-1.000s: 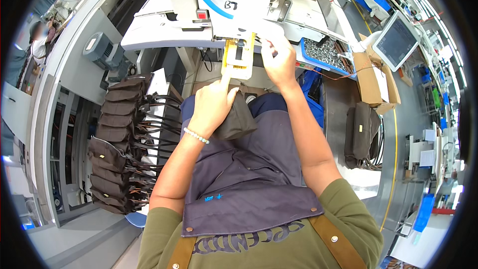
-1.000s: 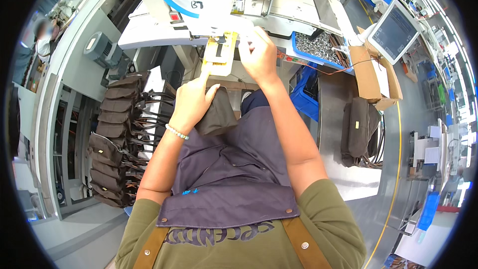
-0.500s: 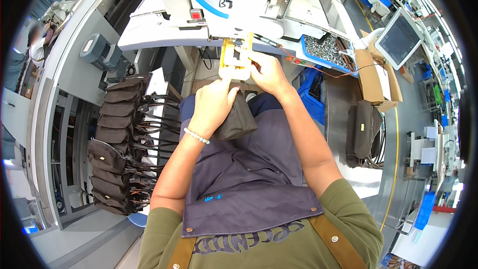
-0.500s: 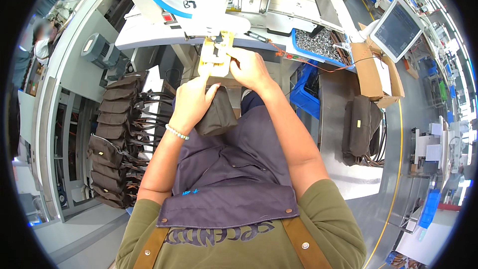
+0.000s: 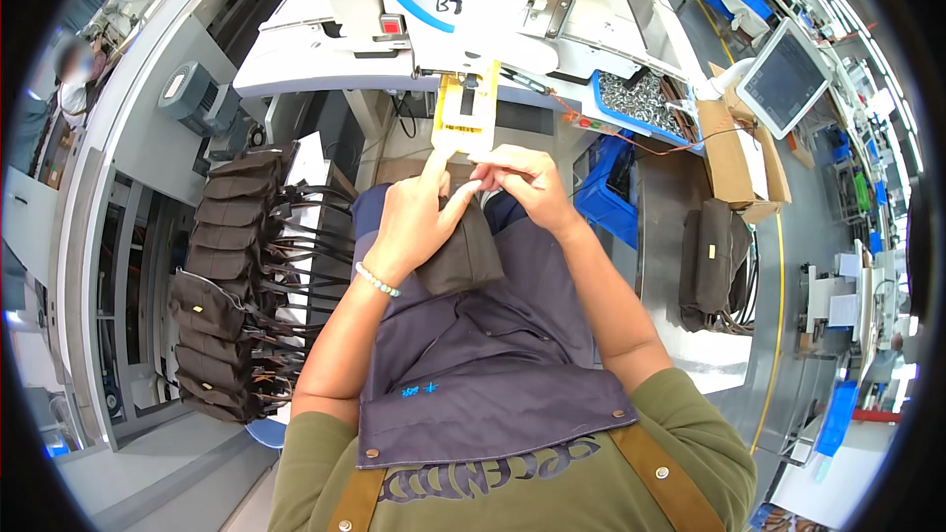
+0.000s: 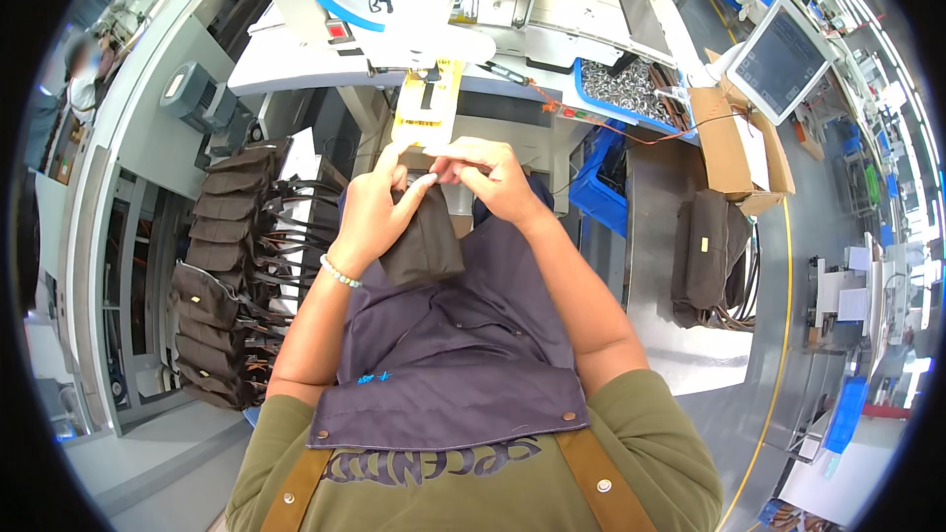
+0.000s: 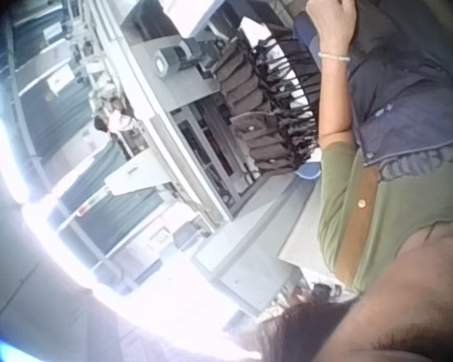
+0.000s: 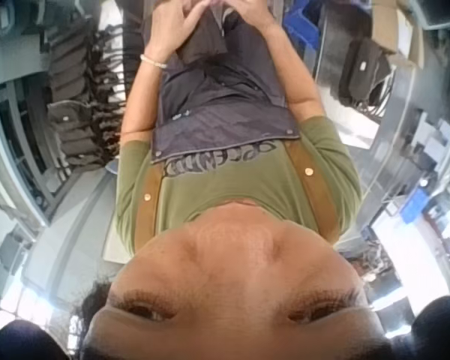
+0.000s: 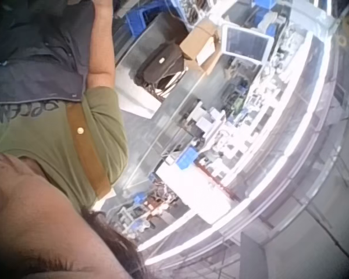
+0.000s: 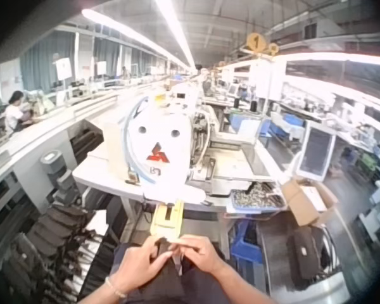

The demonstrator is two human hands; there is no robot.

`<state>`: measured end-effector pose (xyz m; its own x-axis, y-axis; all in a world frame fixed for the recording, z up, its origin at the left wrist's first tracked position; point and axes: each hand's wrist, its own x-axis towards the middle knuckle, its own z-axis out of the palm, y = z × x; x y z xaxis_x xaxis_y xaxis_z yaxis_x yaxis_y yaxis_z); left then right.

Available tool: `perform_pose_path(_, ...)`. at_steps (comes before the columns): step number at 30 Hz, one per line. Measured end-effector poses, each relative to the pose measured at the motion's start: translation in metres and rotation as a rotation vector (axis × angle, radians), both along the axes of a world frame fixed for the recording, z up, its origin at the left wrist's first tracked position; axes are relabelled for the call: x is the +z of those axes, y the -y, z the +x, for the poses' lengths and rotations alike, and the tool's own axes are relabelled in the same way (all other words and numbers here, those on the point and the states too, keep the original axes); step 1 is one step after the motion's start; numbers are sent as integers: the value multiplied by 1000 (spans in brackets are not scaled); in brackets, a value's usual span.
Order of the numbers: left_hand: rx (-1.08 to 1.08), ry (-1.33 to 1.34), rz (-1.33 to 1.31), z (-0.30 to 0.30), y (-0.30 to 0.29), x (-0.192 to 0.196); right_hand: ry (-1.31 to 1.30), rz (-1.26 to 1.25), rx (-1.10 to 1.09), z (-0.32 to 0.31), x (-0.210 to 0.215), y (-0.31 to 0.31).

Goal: Attaching a metal closure/buckle to a small leather bag using a specialized press machine.

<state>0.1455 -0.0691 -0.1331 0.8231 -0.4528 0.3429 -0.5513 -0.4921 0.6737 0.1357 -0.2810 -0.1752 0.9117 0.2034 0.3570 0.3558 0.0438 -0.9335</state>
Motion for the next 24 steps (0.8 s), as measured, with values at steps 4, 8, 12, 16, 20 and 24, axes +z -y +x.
perform_pose_path(4,-62,-193,-369,-16,-2,5,-67,35,154,-17,-14,-4)
perform_pose_path(8,-46,-367,-397,-12,-7,3,-282,32,273,-18,-14,10)
perform_pose_path(12,-622,-1163,-620,-21,-14,-19,-190,178,369,-12,0,13)
perform_pose_path(16,-929,-1463,-669,-48,-7,-52,-246,103,536,-19,13,-6)
perform_pose_path(20,-973,-1689,-783,-54,2,-72,-344,166,488,-26,18,-19)
perform_pose_path(24,-1010,-1687,-816,-59,3,-68,-305,165,513,-29,15,-22)
